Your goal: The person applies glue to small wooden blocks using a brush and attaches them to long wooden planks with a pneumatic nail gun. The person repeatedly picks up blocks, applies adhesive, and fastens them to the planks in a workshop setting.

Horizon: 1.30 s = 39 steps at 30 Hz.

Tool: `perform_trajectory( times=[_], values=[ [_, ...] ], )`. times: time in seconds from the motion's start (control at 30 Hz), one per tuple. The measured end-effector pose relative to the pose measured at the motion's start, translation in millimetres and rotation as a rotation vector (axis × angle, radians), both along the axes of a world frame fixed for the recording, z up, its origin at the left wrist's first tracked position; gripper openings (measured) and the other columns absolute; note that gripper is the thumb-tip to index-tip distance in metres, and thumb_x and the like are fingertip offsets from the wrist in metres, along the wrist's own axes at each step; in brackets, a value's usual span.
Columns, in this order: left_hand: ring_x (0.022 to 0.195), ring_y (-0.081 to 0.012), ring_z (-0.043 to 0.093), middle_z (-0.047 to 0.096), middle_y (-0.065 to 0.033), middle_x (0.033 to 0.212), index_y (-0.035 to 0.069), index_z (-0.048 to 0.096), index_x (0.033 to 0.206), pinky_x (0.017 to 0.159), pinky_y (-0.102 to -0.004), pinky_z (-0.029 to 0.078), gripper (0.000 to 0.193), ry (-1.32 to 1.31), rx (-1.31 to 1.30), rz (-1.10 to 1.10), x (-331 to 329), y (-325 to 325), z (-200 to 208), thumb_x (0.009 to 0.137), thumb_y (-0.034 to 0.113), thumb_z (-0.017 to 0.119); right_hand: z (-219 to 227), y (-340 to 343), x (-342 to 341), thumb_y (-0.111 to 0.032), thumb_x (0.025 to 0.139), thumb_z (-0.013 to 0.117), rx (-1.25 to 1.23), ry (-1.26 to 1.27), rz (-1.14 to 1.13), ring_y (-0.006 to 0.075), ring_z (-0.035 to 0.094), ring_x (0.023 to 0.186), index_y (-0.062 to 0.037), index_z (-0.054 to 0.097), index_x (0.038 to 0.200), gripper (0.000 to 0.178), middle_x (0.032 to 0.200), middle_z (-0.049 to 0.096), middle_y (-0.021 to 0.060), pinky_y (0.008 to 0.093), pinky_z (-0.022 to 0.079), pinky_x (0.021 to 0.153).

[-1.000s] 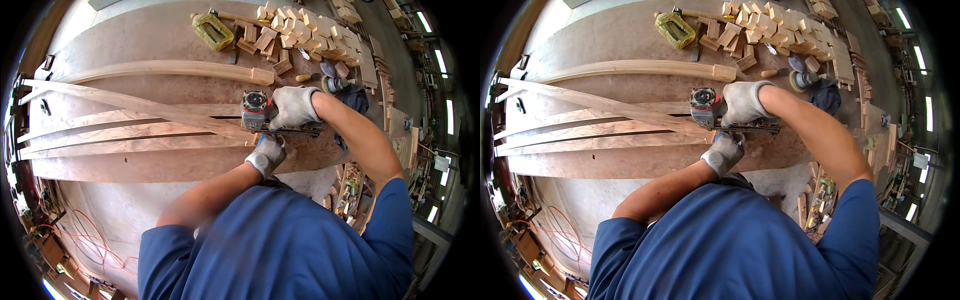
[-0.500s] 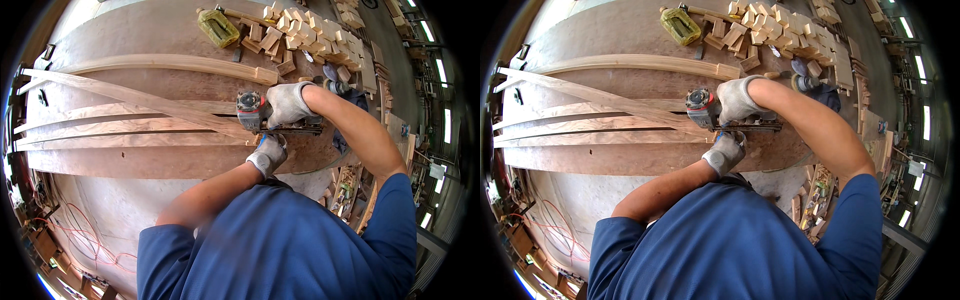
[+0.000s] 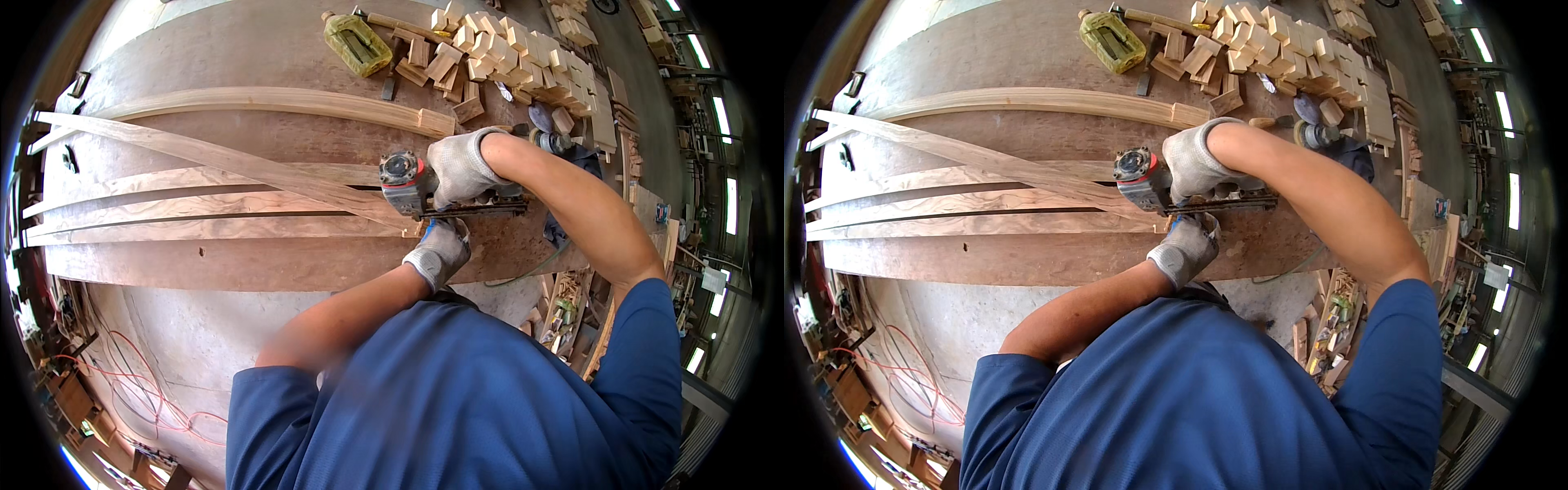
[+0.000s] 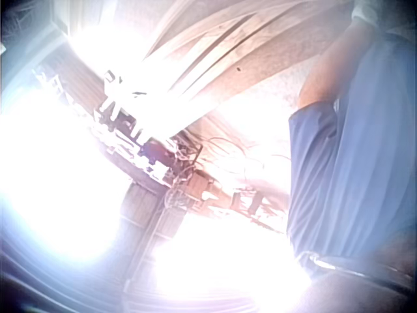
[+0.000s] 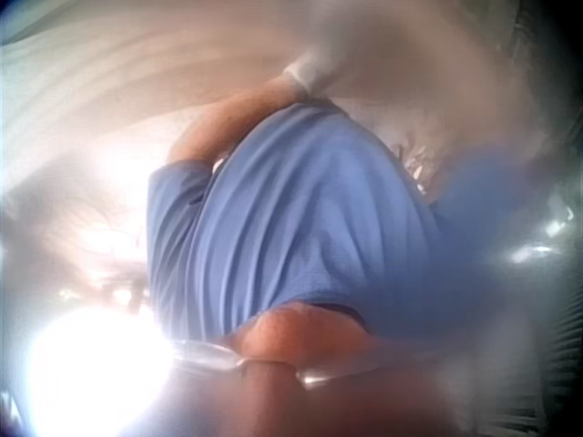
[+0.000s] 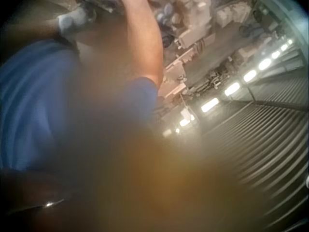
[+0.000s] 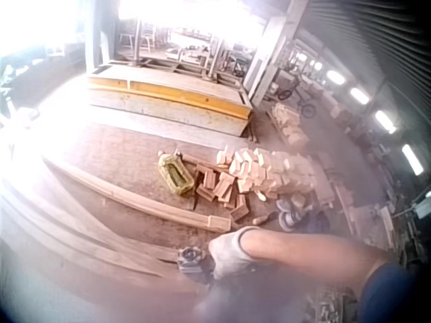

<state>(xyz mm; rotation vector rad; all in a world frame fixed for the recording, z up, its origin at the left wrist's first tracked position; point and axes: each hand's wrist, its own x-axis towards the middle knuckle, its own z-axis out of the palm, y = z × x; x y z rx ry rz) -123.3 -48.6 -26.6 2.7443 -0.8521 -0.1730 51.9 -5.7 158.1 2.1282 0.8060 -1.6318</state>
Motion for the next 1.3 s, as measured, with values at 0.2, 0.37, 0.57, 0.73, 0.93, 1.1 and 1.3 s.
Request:
perform_trajectory(
  times=[0.2, 0.37, 0.57, 0.73, 0.93, 1.1, 1.3],
  values=[
    [0.103, -0.0419, 0.072, 0.074, -0.0269, 0.111, -0.011, 0.066, 0.122, 0.091, -0.0509, 0.055, 0.036, -0.057, -0.043, 0.019, -1, 1, -4, 0.094, 0.010, 0.059, 1, 6, -1, -0.026, 0.085, 0.078, -0.015, 0.010, 0.005, 0.0229, 0.072, 0.059, 0.0037, 0.076, 0.081, 0.030, 0.070, 0.074, 0.0116, 0.0375, 0.057, 0.056],
    [0.101, -0.0405, 0.072, 0.074, -0.0253, 0.109, -0.009, 0.068, 0.120, 0.089, -0.0499, 0.055, 0.034, -0.046, -0.031, -0.003, -2, 4, 3, 0.092, 0.009, 0.060, -4, 2, 1, -0.028, 0.084, 0.078, -0.007, 0.016, 0.025, 0.0246, 0.074, 0.063, 0.0051, 0.077, 0.085, 0.033, 0.074, 0.075, 0.0145, 0.0387, 0.058, 0.060],
    [0.098, -0.0373, 0.070, 0.073, -0.0200, 0.105, -0.004, 0.070, 0.113, 0.085, -0.0493, 0.054, 0.026, -0.038, -0.054, 0.070, -1, -2, -7, 0.093, 0.010, 0.060, 6, -21, 4, -0.038, 0.078, 0.081, 0.204, -0.131, 0.080, 0.0388, 0.076, 0.089, 0.0072, 0.075, 0.096, 0.049, 0.091, 0.075, 0.0285, 0.0444, 0.060, 0.083],
    [0.101, -0.0357, 0.068, 0.074, -0.0147, 0.106, 0.003, 0.071, 0.111, 0.085, -0.0498, 0.054, 0.022, 0.152, -0.076, 0.125, 10, 15, 19, 0.096, 0.015, 0.059, 47, -81, -5, -0.034, 0.079, 0.083, 0.495, -0.193, -0.204, 0.0363, 0.077, 0.089, 0.0010, 0.077, 0.106, 0.045, 0.093, 0.077, 0.0261, 0.0438, 0.059, 0.087],
    [0.113, -0.0318, 0.066, 0.072, -0.0099, 0.117, 0.009, 0.070, 0.118, 0.092, -0.0445, 0.056, 0.023, 0.244, -0.054, 0.220, 12, 51, -13, 0.103, 0.018, 0.055, 48, -183, -46, -0.039, 0.083, 0.084, 0.395, -0.193, -0.557, 0.0372, 0.076, 0.094, -0.0016, 0.078, 0.111, 0.047, 0.094, 0.077, 0.0260, 0.0438, 0.059, 0.090],
    [0.110, -0.0307, 0.066, 0.071, -0.0101, 0.115, 0.012, 0.070, 0.124, 0.084, -0.0462, 0.058, 0.029, 0.137, 0.112, 0.007, 16, 67, 35, 0.100, 0.017, 0.056, -8, -263, -89, -0.042, 0.082, 0.082, 0.317, -0.401, -0.598, 0.0394, 0.074, 0.102, -0.0094, 0.078, 0.113, 0.045, 0.104, 0.078, 0.0229, 0.0464, 0.058, 0.092],
    [0.107, -0.0330, 0.067, 0.071, -0.0143, 0.112, 0.011, 0.069, 0.133, 0.082, -0.0463, 0.058, 0.037, 0.067, 0.069, -0.062, 17, 73, 30, 0.098, 0.013, 0.056, -115, -341, -113, -0.035, 0.086, 0.082, 0.141, -0.797, -0.748, 0.0410, 0.073, 0.109, -0.0102, 0.063, 0.141, 0.063, 0.115, 0.076, 0.0231, 0.0494, 0.058, 0.097]
  ],
)
